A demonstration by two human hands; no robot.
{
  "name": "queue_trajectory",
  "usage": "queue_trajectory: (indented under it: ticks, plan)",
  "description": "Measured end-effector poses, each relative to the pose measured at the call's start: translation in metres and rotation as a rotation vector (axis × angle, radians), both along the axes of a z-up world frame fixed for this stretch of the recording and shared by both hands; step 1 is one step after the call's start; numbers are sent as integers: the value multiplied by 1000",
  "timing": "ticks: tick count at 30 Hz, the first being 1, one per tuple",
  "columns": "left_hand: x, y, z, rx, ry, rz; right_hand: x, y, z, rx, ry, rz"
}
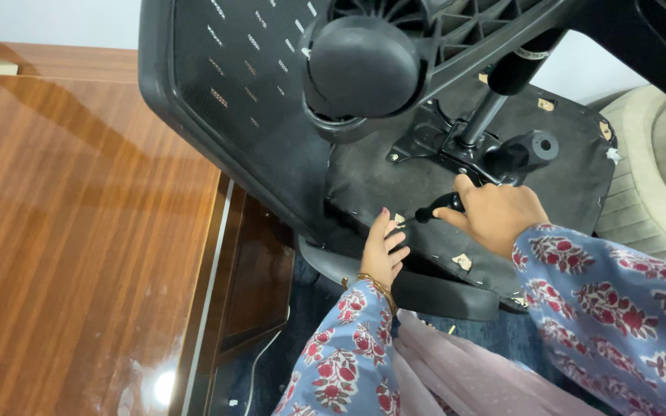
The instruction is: The person uses a screwdriver to tighten screws on the underside of an office chair base, securing the central gas lift and frame. The chair remains upside down throughout the clip.
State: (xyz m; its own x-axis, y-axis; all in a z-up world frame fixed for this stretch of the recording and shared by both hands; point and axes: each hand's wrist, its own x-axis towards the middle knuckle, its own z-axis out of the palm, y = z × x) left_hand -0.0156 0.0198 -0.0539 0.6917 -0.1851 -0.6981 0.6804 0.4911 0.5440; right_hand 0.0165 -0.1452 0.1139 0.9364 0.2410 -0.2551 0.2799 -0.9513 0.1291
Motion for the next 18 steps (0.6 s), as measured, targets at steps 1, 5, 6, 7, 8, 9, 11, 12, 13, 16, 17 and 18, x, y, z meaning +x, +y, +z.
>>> queue_trajectory:
  ticks: [1,5,6,7,8,9,11,12,13,16,17,18]
  plan:
    - [-1,-1,-4,0,1,1,-1,2,2,-6,-17,5]
    - [-1,-3,-16,-2,6,8,-1,4,7,-61,-44,2]
    - [-1,-4,-18,-2,8,11,0,4,8,-83,-42,-5]
    - [-2,-4,-20,-3,6,21,1,5,7,-98,-36,-7]
    - [-3,-4,-22,-3,5,31,2,5,7,-114,-30,-10]
    - [-4,-5,-23,-2,3,38,3,4,6,-128,-24,-16]
    - [-5,-6,-24,-13,15,62,4,4,5,-121,-41,-9]
    - [-4,-6,-23,-18,20,74,4,3,5,-117,-50,-6]
    - [-3,-7,-21,-6,20,67,5,3,4,-139,-54,9]
    - [0,-9,-12,5,9,64,8,7,5,-199,-53,41]
    - [3,-10,-8,-7,-1,71,9,9,5,-213,-45,38]
    - [5,-11,-3,-18,-12,78,11,10,5,-226,-38,35]
